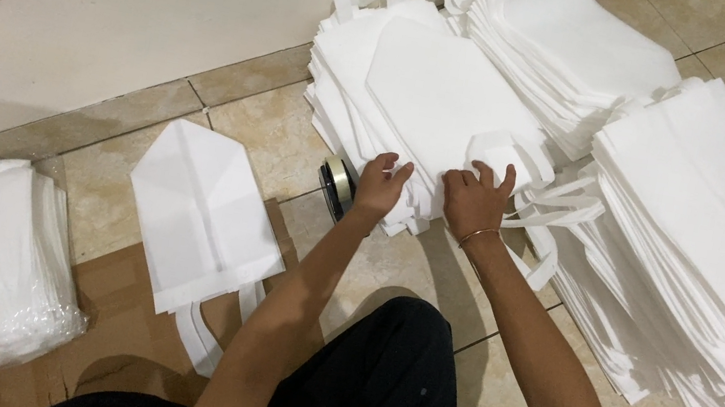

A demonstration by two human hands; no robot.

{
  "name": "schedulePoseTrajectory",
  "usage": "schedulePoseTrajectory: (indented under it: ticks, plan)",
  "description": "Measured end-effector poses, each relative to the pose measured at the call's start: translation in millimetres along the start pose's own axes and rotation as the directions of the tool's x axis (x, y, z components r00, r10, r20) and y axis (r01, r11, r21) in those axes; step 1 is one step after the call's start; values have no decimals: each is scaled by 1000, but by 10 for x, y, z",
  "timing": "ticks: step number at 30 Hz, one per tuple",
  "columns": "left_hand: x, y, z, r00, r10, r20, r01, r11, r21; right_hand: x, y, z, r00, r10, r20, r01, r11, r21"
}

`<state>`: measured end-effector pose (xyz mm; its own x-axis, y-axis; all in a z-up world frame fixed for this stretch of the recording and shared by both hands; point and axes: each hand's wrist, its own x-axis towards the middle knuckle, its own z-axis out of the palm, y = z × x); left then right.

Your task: The person sits on the floor and wraps a stack of white items in bubble wrap, securing it with tape. They then pick up individual white tote bags from a pile, fold them, and place them into a larger white bag.

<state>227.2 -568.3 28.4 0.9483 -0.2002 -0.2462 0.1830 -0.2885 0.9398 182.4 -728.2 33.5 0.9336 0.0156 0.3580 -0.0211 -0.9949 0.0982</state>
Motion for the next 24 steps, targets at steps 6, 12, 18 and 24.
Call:
schedulePoseTrajectory:
  ticks: [6,12,18,24]
  plan:
    - [-162,50,-177,999,-24,35,26,999,-45,-91,-210,-138,999,-37,-10,36,995,-95]
    - [-182,-41,-116,998,-21,52,25,997,-73,-155,-182,263,997,-70,-39,70,998,2]
    - [-134,-112,-80,998,-13,55,19,993,-115,-29,31,118,996,71,-58,-50,951,304]
    - [-575,548,-415,999,42,-18,-45,949,-311,71,-67,-965,918,35,-394,182,847,500]
